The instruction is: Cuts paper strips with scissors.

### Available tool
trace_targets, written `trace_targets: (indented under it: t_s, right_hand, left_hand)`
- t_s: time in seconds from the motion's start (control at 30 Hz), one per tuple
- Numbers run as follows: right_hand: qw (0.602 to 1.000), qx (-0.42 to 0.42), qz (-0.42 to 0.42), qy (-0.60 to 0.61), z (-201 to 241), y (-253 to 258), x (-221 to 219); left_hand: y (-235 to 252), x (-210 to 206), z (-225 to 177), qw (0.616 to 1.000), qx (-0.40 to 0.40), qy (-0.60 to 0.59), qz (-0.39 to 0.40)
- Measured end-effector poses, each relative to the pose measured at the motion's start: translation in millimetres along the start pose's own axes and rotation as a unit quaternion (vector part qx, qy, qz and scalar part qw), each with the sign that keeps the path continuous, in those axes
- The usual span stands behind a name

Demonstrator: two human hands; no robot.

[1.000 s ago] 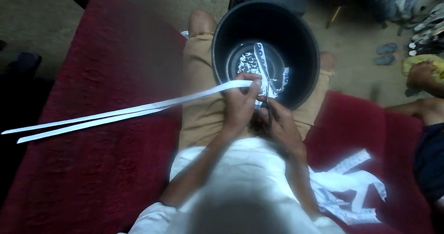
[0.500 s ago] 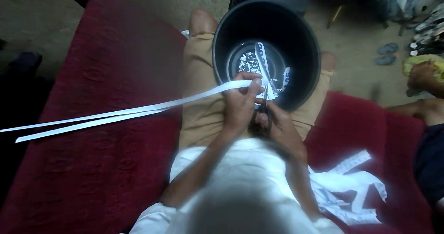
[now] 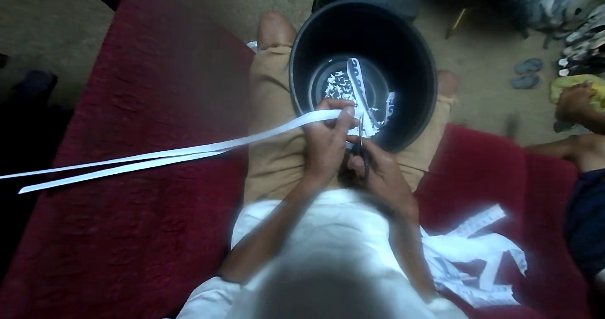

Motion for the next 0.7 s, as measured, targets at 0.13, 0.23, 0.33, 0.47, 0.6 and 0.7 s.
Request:
trace_targets:
  t_s: [0.13, 0.23, 0.33, 0.47, 0.6, 0.7]
  right_hand:
    - [0.999, 0.019, -0.002, -0.026, 2.0, 2.3, 0.8]
    - [0.999, 0.021, -0.013, -0.035, 2.0, 4.5, 0.5]
    - [0.999, 0.024, -0.021, -0.03, 1.2, 5.7, 0.4]
    - [0.999, 0.031, -0.025, -0.024, 0.5, 5.7, 0.0]
    - [0.999, 0.025, -0.024, -0.019, -0.4, 5.5, 0.2]
    - [0.999, 0.023, -0.027, -0.022, -1.5, 5.4, -0.1]
  left_hand:
    - [-0.4, -0.5, 0.3, 1.0, -0.002, 0.001, 0.004]
    - [-2.0, -0.6, 1.7, 1.0, -0.004, 0.003, 0.011]
    - [-1.9, -1.9, 0.2, 1.0, -0.009, 0.001, 0.013]
    - [-6.3, 0.3, 1.0, 1.0, 0.001, 0.011, 0.02]
    - [-9.3, 2.2, 0.9, 0.999, 0.009, 0.018, 0.025]
    - [-8.5, 1.6, 1.3, 0.999, 0.015, 0.018, 0.023]
Point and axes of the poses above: each hand's wrist, its own y-axis towards the middle knuckle, its own x-axis out of the back of the hand, z = x × y, the point moved 2 cm from there along y, towards the middle knuckle, and after that the axes turned 10 degrees about x, right-handed, at the moved point
